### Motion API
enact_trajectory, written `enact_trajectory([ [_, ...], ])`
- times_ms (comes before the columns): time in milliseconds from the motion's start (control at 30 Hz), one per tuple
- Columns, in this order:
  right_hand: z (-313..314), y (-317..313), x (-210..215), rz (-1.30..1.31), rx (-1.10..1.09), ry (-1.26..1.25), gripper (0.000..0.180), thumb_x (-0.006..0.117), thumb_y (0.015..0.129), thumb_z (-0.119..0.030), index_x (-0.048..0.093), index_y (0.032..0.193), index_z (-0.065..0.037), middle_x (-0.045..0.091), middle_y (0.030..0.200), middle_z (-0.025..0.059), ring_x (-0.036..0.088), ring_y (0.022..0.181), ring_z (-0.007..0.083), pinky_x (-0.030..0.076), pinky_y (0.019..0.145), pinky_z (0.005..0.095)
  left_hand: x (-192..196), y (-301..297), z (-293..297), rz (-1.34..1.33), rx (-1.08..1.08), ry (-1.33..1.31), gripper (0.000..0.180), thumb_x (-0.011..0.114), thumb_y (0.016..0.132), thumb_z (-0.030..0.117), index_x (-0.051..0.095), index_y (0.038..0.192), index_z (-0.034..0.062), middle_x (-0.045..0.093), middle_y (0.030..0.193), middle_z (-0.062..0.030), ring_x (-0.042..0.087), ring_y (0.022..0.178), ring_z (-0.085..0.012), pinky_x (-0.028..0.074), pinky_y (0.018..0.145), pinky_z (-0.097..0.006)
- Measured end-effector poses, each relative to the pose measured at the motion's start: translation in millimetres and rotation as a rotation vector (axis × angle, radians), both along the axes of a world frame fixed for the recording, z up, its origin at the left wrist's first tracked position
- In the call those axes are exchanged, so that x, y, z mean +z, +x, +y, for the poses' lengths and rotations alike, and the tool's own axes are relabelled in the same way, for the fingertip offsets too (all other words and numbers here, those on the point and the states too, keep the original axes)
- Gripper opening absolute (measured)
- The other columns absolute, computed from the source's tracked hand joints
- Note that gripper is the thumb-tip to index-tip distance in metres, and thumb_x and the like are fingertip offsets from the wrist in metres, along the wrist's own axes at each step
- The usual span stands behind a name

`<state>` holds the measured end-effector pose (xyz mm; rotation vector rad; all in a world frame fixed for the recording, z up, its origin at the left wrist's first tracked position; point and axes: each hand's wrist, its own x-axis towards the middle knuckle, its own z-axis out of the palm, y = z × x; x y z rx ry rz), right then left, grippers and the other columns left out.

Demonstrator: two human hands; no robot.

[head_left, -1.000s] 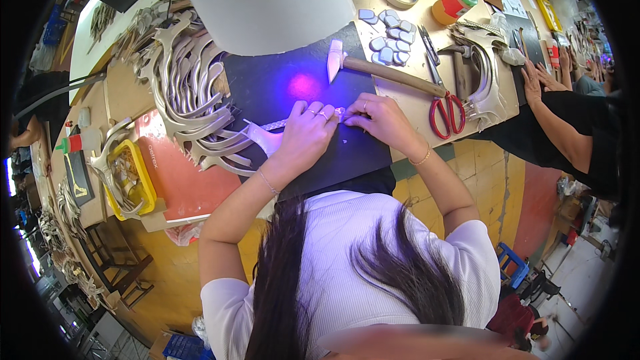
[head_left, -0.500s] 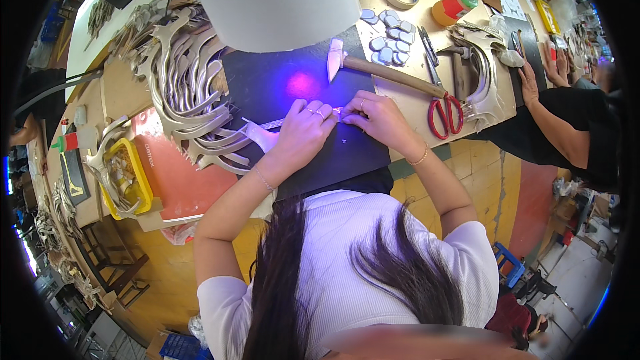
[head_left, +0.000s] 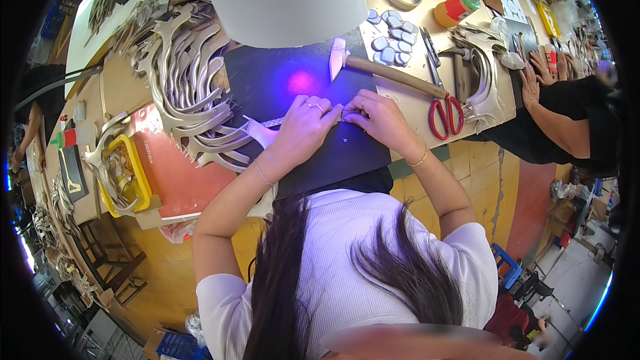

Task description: The person assembles decorative components by hand, using a hammer to tap small pieces into place and scissors to trim a braided cord. They repeatedly position and secure small parts on a work surface under a focused light.

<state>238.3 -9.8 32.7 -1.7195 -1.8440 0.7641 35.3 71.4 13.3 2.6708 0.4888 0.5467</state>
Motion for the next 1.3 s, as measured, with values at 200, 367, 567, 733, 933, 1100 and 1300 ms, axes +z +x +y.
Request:
enact_trajectory([
  [200, -1, 0, 2, -0.012, -0.016, -0.020, 0.016, 0.073, 0.085, -0.015, 0.068, 0.095, -0.005, 0.064, 0.091, 0.0095, 0.066, 0.084, 0.0312, 0.054, 0.074, 0.0406, 0, 1, -3, 0.053, 0.001, 0.064, 0.027, 0.059, 0.086, 0.012, 0.069, 0.109, 0.0018, 0.061, 0.095, -0.0090, 0.060, 0.098, -0.0247, 0.044, 0.087, -0.038],
  [367, -1, 0, 2, 0.003, -0.016, -0.037, 0.017, 0.073, 0.085, -0.016, 0.067, 0.096, -0.005, 0.062, 0.090, 0.0101, 0.065, 0.083, 0.0314, 0.054, 0.074, 0.0408, 3, 3, -2, 0.030, 0.003, 0.035, 0.018, 0.068, 0.088, 0.012, 0.072, 0.104, 0.0043, 0.060, 0.088, -0.0069, 0.059, 0.088, -0.0243, 0.044, 0.082, -0.040],
  [567, 0, -1, 0, 0.002, -0.015, -0.022, 0.016, 0.073, 0.086, -0.017, 0.067, 0.095, -0.005, 0.063, 0.091, 0.0101, 0.065, 0.083, 0.0321, 0.053, 0.074, 0.0410, 6, 5, -4, 0.093, -0.021, 0.094, 0.016, 0.070, 0.087, 0.013, 0.073, 0.100, 0.0045, 0.061, 0.091, -0.0066, 0.060, 0.090, -0.0244, 0.044, 0.082, -0.040],
  [733, 0, -2, -1, 0.004, -0.026, -0.031, 0.016, 0.072, 0.086, -0.017, 0.067, 0.095, -0.005, 0.063, 0.092, 0.0101, 0.065, 0.084, 0.0328, 0.053, 0.075, 0.0420, 2, 6, -12, -0.020, 0.125, -0.088, 0.018, 0.072, 0.083, 0.011, 0.073, 0.100, 0.0047, 0.064, 0.098, -0.0079, 0.061, 0.093, -0.0260, 0.045, 0.085, -0.041],
  [933, 0, -1, -3, 0.012, -0.029, -0.031, 0.015, 0.071, 0.087, -0.017, 0.067, 0.095, -0.005, 0.064, 0.093, 0.0099, 0.065, 0.085, 0.0328, 0.053, 0.075, 0.0421, -4, 9, -24, -0.053, 0.269, -0.184, 0.025, 0.072, 0.082, 0.007, 0.074, 0.107, 0.0039, 0.062, 0.095, -0.0120, 0.060, 0.094, -0.0300, 0.045, 0.087, -0.042],
  [1100, 1, 0, -3, 0.017, -0.018, -0.033, 0.014, 0.071, 0.087, -0.016, 0.066, 0.095, -0.005, 0.064, 0.093, 0.0101, 0.065, 0.084, 0.0327, 0.053, 0.075, 0.0421, -5, 13, -25, -0.013, 0.310, -0.225, 0.028, 0.070, 0.083, 0.005, 0.074, 0.111, 0.0030, 0.059, 0.092, -0.0137, 0.058, 0.094, -0.0322, 0.044, 0.089, -0.043],
  [1300, 3, 0, -1, 0.052, -0.048, -0.090, 0.017, 0.073, 0.085, -0.014, 0.066, 0.095, -0.003, 0.065, 0.091, 0.0118, 0.067, 0.082, 0.0305, 0.053, 0.074, 0.0405, 0, 11, -24, 0.016, 0.284, -0.157, 0.026, 0.070, 0.084, 0.008, 0.075, 0.110, 0.0052, 0.059, 0.093, -0.0106, 0.057, 0.093, -0.0282, 0.040, 0.090, -0.043],
])
